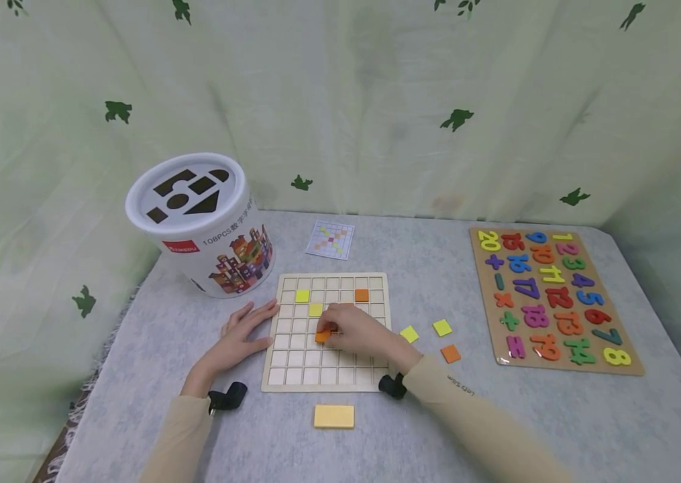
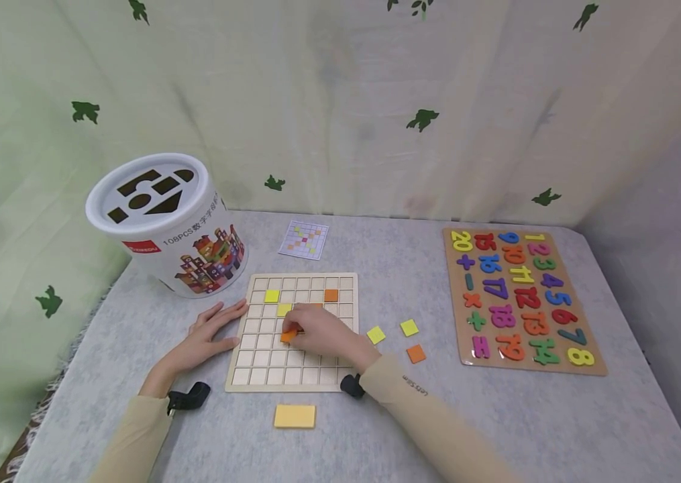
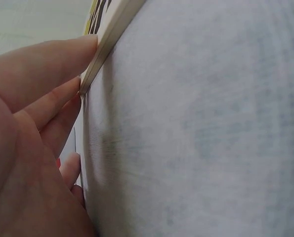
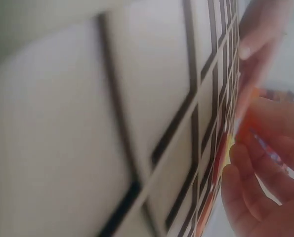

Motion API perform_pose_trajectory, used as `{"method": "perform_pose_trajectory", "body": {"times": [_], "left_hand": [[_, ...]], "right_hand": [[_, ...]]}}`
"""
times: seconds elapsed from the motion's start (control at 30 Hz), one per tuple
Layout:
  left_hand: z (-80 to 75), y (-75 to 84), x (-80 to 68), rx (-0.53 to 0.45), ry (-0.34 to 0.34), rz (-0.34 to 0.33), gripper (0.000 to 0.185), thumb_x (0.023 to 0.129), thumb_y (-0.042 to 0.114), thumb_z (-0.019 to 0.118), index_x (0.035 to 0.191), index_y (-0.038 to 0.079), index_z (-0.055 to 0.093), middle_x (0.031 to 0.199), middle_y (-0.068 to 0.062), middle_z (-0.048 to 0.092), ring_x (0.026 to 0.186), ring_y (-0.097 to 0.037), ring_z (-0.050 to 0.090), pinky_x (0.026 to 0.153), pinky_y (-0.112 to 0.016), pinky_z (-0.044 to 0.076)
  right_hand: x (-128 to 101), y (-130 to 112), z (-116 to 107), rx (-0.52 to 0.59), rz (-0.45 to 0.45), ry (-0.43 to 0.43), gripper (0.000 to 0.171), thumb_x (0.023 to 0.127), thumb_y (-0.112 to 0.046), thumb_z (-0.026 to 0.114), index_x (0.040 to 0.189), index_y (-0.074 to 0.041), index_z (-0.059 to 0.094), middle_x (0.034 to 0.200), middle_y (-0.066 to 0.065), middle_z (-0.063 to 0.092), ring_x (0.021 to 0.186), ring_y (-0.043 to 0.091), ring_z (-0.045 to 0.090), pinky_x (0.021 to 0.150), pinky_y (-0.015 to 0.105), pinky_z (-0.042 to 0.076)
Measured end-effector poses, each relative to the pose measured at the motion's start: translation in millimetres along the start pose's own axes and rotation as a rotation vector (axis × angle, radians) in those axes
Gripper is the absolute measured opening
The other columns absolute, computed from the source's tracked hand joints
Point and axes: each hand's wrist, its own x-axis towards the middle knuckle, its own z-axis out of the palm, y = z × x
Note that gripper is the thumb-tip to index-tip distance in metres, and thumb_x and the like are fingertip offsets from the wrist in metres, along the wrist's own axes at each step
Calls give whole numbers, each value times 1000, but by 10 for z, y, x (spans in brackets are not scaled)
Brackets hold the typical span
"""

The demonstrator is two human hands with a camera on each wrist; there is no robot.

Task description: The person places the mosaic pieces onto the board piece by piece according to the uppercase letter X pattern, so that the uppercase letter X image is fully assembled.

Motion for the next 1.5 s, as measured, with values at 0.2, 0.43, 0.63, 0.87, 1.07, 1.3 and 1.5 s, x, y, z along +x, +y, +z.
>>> {"method": "perform_pose_trajectory", "body": {"times": [0.2, 0.43, 0.63, 0.87, 1.07, 1.3, 1.5], "left_hand": [[9, -21, -3, 2, 0, -2, 61, 92, 24, 64, 147, 14, 40, 157, 0, 25, 142, -36, -1, 102, -65, 0], [5, 1, -1, -8, -2, -5, 61, 92, 24, 64, 147, 14, 40, 157, -1, 24, 142, -36, -2, 102, -65, 0], [-16, 7, -13, -1, -1, -9, 61, 92, 23, 64, 147, 13, 40, 157, -3, 25, 142, -37, -2, 101, -66, 0], [-17, 20, -10, -11, 4, 0, 61, 92, 23, 64, 147, 12, 41, 156, -4, 25, 141, -38, -1, 101, -66, 0], [8, 27, -7, -11, 8, 0, 61, 91, 23, 65, 146, 12, 41, 156, -5, 26, 141, -38, -1, 102, -66, 0], [16, 24, -1, -10, 5, -8, 62, 91, 24, 65, 147, 12, 40, 157, -5, 24, 141, -38, -2, 102, -65, -1], [11, 24, -4, -2, 4, -6, 61, 92, 24, 65, 147, 11, 40, 157, -5, 24, 141, -38, -2, 102, -65, -1]], "right_hand": [[152, -125, 123, -134, -20, -61, 13, 85, -6, 70, 96, -11, 69, 95, -5, 58, 85, 8, 51, 76, 18, 44], [159, -195, 145, -218, -2, -65, 12, 87, -10, 70, 98, -12, 68, 97, -4, 59, 87, 9, 52, 78, 19, 44], [139, -216, 141, -233, -9, -51, 15, 87, -4, 67, 101, -12, 68, 99, -2, 59, 92, 11, 55, 82, 21, 45], [140, -207, 155, -248, -7, -34, 17, 86, -2, 66, 100, -12, 68, 93, -2, 58, 85, 10, 53, 76, 20, 45], [-49, -99, -57, -12, 53, -4, 19, 89, -2, 61, 105, -8, 68, 96, 0, 61, 82, 10, 53, 74, 22, 46], [-604, 294, -471, 95, 127, 123, 17, 88, 0, 64, 104, -3, 67, 96, 4, 65, 85, 14, 56, 75, 30, 49], [-1000, 603, -572, 44, 233, 127, 21, 83, 5, 66, 100, -8, 69, 98, -1, 65, 89, 16, 58, 78, 35, 50]]}}
